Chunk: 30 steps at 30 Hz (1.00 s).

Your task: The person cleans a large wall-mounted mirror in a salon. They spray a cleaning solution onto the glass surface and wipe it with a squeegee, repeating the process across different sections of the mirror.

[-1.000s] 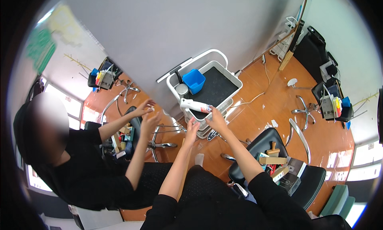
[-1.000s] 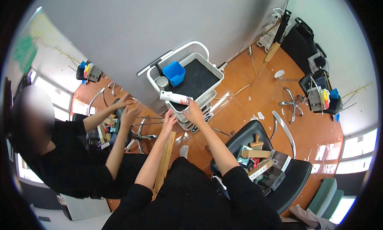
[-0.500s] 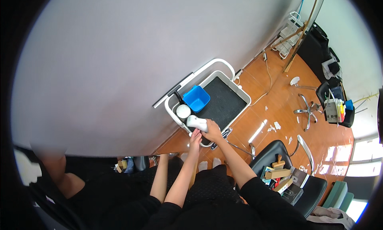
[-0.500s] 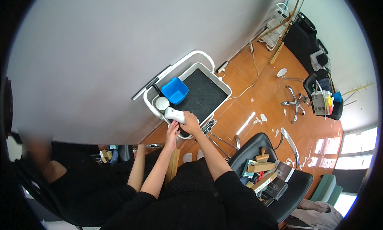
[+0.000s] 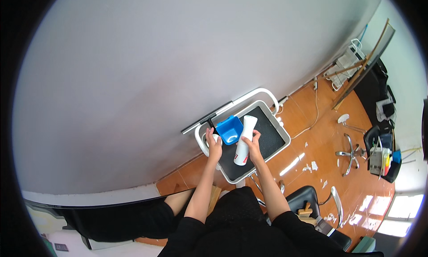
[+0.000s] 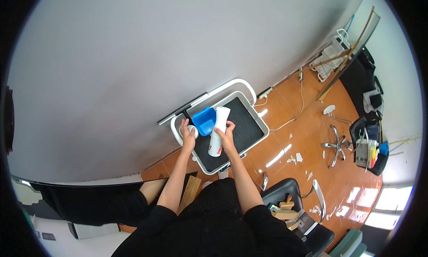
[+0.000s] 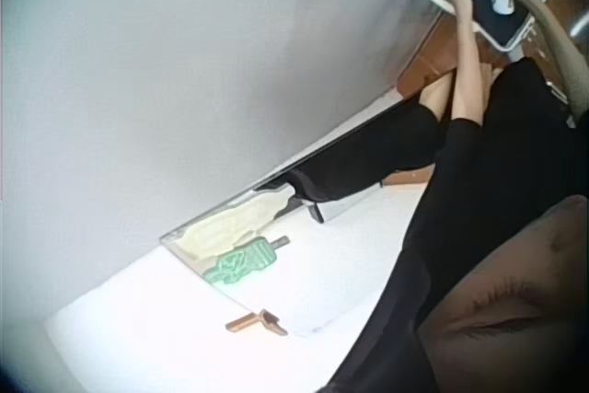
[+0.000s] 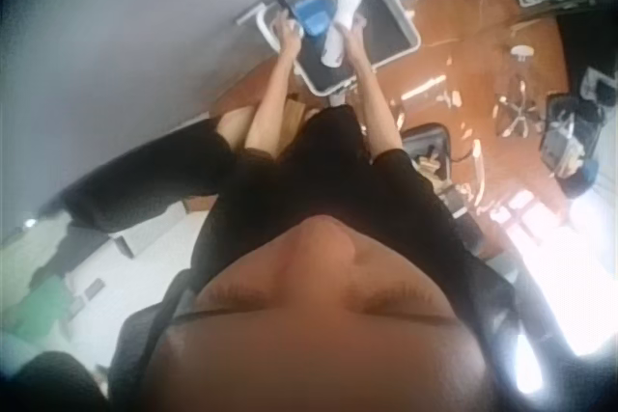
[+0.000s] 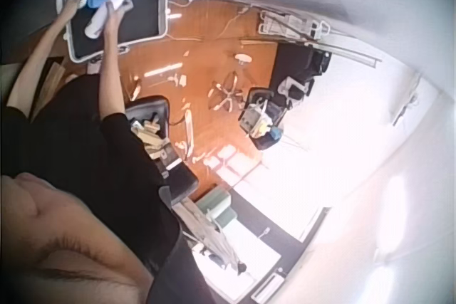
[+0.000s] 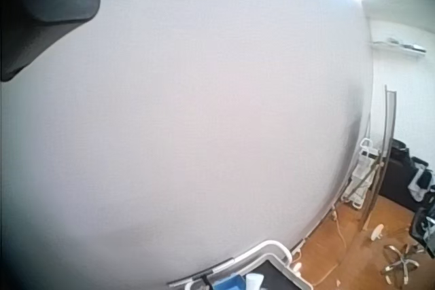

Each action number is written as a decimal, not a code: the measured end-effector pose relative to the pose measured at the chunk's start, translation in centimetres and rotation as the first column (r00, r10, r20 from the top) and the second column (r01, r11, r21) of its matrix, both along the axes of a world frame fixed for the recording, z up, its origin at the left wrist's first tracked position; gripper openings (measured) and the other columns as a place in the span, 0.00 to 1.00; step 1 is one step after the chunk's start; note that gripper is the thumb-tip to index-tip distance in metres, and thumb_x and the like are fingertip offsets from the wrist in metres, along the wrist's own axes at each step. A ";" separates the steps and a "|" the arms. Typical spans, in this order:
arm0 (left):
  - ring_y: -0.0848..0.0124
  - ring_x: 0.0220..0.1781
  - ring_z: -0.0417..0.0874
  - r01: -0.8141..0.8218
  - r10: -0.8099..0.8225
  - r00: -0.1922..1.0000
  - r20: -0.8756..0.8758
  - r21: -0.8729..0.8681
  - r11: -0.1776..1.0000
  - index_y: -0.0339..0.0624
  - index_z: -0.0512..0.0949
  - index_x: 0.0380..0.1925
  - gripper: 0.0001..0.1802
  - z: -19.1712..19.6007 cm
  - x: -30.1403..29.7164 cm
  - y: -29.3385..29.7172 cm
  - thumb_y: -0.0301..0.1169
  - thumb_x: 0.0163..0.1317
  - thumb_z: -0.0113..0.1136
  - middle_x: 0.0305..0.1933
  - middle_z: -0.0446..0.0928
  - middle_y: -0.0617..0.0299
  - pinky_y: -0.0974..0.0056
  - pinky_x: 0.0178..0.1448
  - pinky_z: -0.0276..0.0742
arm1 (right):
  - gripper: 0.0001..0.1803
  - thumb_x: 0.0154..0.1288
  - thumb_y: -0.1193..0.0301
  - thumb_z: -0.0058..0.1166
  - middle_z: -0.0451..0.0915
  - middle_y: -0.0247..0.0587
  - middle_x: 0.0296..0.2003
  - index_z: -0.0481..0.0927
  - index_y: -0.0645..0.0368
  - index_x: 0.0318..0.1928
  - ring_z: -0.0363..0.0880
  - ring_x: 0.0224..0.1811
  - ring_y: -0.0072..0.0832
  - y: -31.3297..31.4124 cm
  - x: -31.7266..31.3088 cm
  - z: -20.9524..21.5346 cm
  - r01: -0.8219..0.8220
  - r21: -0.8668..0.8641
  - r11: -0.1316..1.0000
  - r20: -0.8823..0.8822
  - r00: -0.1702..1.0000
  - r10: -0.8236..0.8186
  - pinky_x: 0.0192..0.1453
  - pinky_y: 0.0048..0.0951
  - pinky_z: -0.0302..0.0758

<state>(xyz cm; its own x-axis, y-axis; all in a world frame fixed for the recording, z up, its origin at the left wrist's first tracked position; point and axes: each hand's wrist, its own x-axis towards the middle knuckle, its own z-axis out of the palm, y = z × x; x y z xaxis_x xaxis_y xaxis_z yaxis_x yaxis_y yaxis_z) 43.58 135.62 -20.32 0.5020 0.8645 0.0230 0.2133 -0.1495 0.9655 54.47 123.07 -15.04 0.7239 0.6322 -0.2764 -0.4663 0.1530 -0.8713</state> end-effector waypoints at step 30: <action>0.58 0.41 0.79 -0.245 0.182 0.967 0.178 0.460 0.854 0.36 0.69 0.45 0.13 12.4 1.3 -0.5 0.35 0.69 0.46 0.38 0.76 0.51 0.59 0.48 0.71 | 0.27 0.60 0.52 0.50 0.77 0.47 0.39 0.70 0.65 0.47 0.78 0.25 0.33 0.1 5.9 4.3 0.365 0.332 0.870 -0.663 0.747 -0.061 0.37 0.37 0.79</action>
